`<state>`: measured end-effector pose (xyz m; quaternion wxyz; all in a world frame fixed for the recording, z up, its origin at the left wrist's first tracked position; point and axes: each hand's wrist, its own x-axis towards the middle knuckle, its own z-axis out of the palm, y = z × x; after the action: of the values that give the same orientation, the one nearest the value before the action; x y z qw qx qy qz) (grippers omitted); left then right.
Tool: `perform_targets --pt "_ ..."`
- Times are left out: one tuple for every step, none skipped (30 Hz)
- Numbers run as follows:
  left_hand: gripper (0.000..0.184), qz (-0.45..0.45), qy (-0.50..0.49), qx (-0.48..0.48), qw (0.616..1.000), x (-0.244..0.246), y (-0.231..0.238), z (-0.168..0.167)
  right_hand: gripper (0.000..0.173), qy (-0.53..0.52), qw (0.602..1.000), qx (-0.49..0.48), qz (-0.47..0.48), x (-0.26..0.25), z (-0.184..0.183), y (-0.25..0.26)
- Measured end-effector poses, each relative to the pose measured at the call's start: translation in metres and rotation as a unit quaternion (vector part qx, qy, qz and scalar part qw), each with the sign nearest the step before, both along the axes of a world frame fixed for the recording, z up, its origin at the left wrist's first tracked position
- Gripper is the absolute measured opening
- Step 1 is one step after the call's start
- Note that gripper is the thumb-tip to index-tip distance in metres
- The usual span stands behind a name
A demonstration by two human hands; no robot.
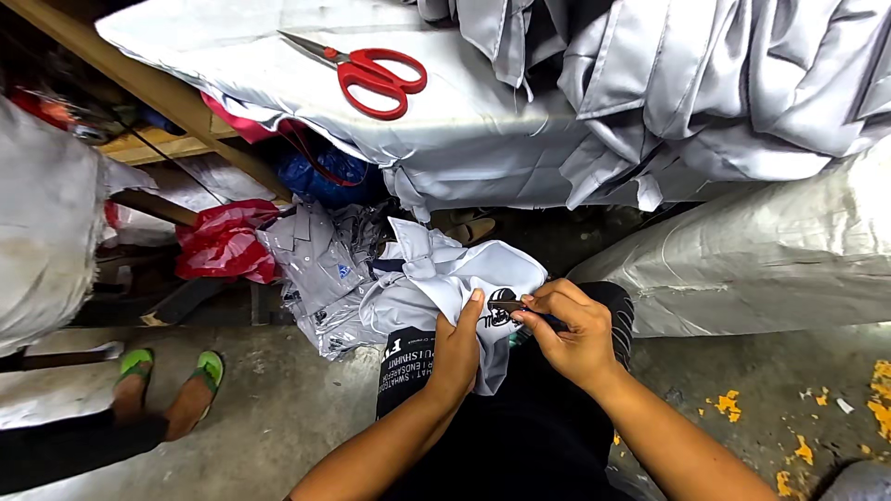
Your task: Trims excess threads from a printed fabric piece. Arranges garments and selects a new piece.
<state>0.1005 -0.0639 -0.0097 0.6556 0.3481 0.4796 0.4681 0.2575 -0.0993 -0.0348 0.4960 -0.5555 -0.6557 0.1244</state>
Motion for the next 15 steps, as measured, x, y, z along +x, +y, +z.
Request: perform_targets --pt "0.015 0.0 0.0 0.0 1.0 0.0 0.0003 -0.0003 0.017 0.001 1.0 -0.005 -0.002 0.0 0.0002 -0.0003" --pt "0.015 -0.002 -0.001 0.0 1.0 -0.0001 0.0006 -0.0001 0.017 0.0 1.0 -0.008 -0.004 -0.0002 0.0004 -0.0007" --pt "0.016 -0.003 -0.002 -0.003 1.0 -0.0003 0.0007 0.0002 0.018 -0.005 1.0 -0.009 -0.006 -0.0001 0.0005 -0.0012" --pt "0.016 -0.003 -0.005 -0.008 1.0 -0.0003 0.0008 0.0007 0.019 -0.014 1.0 -0.008 -0.006 0.0003 0.0004 -0.0016" --pt "0.017 -0.003 -0.008 -0.014 1.0 -0.0002 0.0009 0.001 0.02 -0.023 1.0 -0.004 -0.003 0.0011 0.0006 -0.0018" --pt "0.017 -0.004 -0.012 -0.017 1.0 -0.0002 0.001 0.0009 0.02 -0.028 1.0 -0.003 0.002 0.0019 0.0009 -0.0019" --pt "0.017 -0.005 -0.014 -0.019 1.0 -0.0003 0.0011 0.0011 0.02 -0.026 1.0 -0.006 0.006 0.0025 0.0018 -0.0022" --pt "0.017 -0.007 -0.016 -0.019 1.0 -0.0005 0.0012 0.0013 0.021 -0.018 1.0 -0.012 0.008 0.003 0.0028 -0.0023" --pt "0.017 -0.009 -0.015 -0.017 1.0 -0.0005 0.0013 0.0015 0.021 -0.006 1.0 -0.019 0.009 0.0033 0.004 -0.0022" --pt "0.017 -0.009 -0.014 -0.016 1.0 -0.0004 0.0014 0.0017 0.021 0.003 1.0 -0.025 0.009 0.0034 0.0052 -0.002" --pt "0.017 -0.007 -0.014 -0.015 1.0 -0.0004 0.0014 0.002 0.021 0.009 1.0 -0.028 0.008 0.0033 0.0063 -0.0017" --pt "0.017 -0.007 -0.014 -0.016 1.0 -0.0003 0.0013 0.0022 0.021 0.01 0.999 -0.03 0.008 0.0031 0.007 -0.0013" --pt "0.017 -0.007 -0.014 -0.017 1.0 -0.0002 0.0012 0.0026 0.02 0.01 0.999 -0.032 0.007 0.0031 0.0072 -0.0011" --pt "0.017 -0.007 -0.014 -0.018 1.0 -0.0001 0.0011 0.0028 0.02 0.008 0.999 -0.033 0.006 0.0032 0.0073 -0.0009" --pt "0.017 -0.008 -0.014 -0.019 1.0 0.0 0.0011 0.0029 0.019 0.004 0.999 -0.034 0.005 0.0034 0.0072 -0.0008"
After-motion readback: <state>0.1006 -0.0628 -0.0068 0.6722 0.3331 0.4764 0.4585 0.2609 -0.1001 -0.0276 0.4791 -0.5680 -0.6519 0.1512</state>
